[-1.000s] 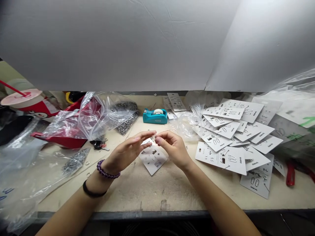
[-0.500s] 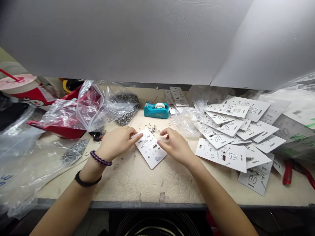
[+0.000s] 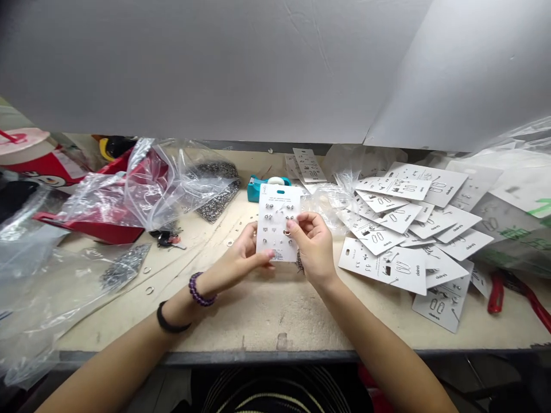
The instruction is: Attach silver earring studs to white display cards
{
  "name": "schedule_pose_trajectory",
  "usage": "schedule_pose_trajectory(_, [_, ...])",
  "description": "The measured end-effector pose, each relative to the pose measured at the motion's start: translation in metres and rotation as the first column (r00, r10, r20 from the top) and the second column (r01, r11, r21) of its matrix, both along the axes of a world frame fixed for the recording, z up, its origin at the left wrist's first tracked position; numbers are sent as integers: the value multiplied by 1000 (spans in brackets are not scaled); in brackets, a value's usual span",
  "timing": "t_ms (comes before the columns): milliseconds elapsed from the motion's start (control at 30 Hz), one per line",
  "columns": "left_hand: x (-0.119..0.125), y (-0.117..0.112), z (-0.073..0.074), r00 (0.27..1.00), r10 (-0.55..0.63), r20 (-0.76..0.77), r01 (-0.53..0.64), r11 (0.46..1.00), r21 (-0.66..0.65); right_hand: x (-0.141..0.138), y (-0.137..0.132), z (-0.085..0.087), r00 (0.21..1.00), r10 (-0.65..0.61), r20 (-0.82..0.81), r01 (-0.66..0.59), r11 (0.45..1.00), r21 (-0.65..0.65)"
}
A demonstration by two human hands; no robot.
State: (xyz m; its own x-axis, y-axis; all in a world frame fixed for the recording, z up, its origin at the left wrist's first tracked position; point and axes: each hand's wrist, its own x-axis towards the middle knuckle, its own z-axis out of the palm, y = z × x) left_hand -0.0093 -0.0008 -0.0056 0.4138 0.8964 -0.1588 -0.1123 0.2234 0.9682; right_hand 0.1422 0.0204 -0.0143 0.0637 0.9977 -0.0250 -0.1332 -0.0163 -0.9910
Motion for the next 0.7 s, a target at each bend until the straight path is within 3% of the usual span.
schedule_pose_trajectory(100, [7,-5,-1,1000,13,26,-13,1000,3,8,2,6,962,26,271,-71,985,158])
schedule_pose_trajectory(200, [4,-4,-2,996,40,-80,-40,999,2,22,4,19,763,-57,643,-263,882,390])
schedule_pose_trajectory(300, [-2,-1,-4,983,53,-174,-43,997,60,30,3,29,498,-28,867,-557,756,344])
schedule_pose_trajectory(400, [-4,2,-6,977,58,-204,-28,989,145,31,1,29,318,0,948,-692,683,232])
schedule_pose_trajectory(500, [-4,2,-8,974,61,-219,-22,984,175,27,-1,25,247,-9,969,-702,688,185])
schedule_pose_trajectory(700, [-3,1,-12,970,70,-235,-24,980,196,22,-3,22,234,-36,972,-671,717,188])
